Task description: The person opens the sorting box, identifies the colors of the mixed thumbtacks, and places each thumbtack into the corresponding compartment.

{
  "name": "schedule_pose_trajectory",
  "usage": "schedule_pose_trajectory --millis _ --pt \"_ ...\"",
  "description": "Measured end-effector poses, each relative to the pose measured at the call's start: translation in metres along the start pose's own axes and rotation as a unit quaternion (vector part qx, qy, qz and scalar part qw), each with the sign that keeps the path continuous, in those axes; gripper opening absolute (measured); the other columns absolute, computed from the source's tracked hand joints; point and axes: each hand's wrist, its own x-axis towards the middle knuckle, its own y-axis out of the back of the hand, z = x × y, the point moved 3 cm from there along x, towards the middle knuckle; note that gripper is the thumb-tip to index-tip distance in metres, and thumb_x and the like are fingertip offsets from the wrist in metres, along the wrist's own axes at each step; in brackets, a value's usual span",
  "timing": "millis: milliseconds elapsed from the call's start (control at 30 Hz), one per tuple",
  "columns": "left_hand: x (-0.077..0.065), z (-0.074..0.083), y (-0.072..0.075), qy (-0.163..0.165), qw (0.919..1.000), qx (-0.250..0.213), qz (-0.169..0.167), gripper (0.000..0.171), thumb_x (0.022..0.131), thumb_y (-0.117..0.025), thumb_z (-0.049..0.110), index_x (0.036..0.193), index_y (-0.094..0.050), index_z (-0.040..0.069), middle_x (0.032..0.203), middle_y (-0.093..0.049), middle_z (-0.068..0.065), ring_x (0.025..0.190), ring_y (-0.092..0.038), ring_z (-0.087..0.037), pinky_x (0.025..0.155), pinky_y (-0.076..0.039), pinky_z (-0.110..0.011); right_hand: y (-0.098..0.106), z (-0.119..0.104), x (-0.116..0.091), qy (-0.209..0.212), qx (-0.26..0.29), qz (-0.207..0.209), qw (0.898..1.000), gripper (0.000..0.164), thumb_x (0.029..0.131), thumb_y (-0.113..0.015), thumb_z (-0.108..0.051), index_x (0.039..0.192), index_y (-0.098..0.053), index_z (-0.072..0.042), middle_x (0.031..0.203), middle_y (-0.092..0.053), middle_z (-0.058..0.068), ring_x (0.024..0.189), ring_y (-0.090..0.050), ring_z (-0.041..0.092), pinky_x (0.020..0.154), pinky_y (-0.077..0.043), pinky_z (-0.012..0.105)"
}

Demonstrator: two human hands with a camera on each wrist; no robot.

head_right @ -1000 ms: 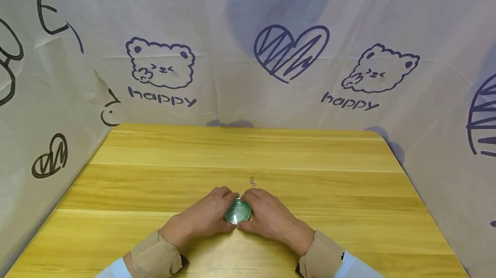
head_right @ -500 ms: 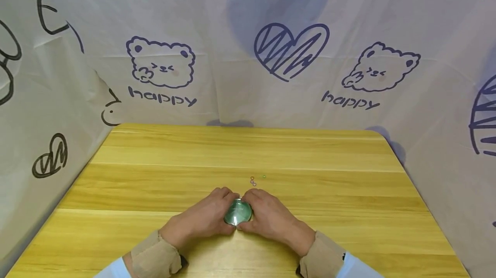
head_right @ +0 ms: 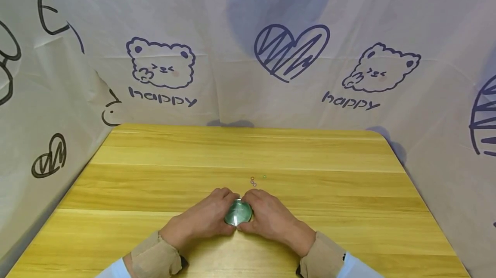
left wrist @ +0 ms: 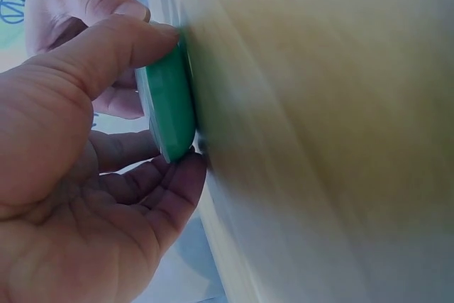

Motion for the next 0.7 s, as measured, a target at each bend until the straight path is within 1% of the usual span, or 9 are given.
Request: schedule_pose_trajectory --millis 200,433,567,700 --pt "0.0002 -0.0001 0.0004 0.0 1.0 0.002 0.0 0.064 0.085 -0.087 0.027 0.137 -0.06 0.001 0.124 -0.063 -0.01 0.107 -0.057 -0.02 0.092 -0.054 -0.03 -0.0006 0.0004 0.0004 0.0 -0.001 0.002 1.0 0.049 0.08 -0.093 -0.037 0.113 -0.069 -0.011 0.111 -0.068 -0.001 0.099 -0.064 0.012 0.088 -0.058 0.035" --pt "0.0002 -0.0011 0.0003 0.004 1.0 0.001 -0.006 0.065 0.086 -0.086 0.026 0.14 -0.059 0.002 0.125 -0.062 -0.008 0.107 -0.056 -0.019 0.092 -0.054 -0.03 0.0001 0.0026 0.0001 -0.025 0.014 -0.005 1.0 0.048 0.083 -0.09 -0.041 0.117 -0.071 -0.013 0.117 -0.071 0.0 0.105 -0.068 0.015 0.091 -0.058 0.037" --pt "0.0002 -0.0023 -0.0001 0.007 0.9998 -0.013 -0.01 0.066 0.087 -0.086 0.027 0.141 -0.058 0.002 0.126 -0.062 -0.008 0.109 -0.056 -0.019 0.094 -0.054 -0.031 0.0002 0.0027 -0.0006 -0.029 0.017 -0.011 0.999 0.049 0.084 -0.089 -0.041 0.119 -0.071 -0.012 0.119 -0.071 0.002 0.109 -0.068 0.017 0.094 -0.058 0.04" --pt "0.0001 -0.0045 0.0001 0.022 0.9985 -0.045 -0.02 0.071 0.087 -0.088 0.03 0.144 -0.056 0.002 0.13 -0.061 -0.009 0.113 -0.056 -0.02 0.098 -0.054 -0.034 0.0001 0.0025 -0.0012 -0.032 0.026 -0.019 0.999 0.048 0.085 -0.089 -0.039 0.12 -0.07 -0.011 0.12 -0.07 0.001 0.11 -0.067 0.017 0.095 -0.057 0.04"
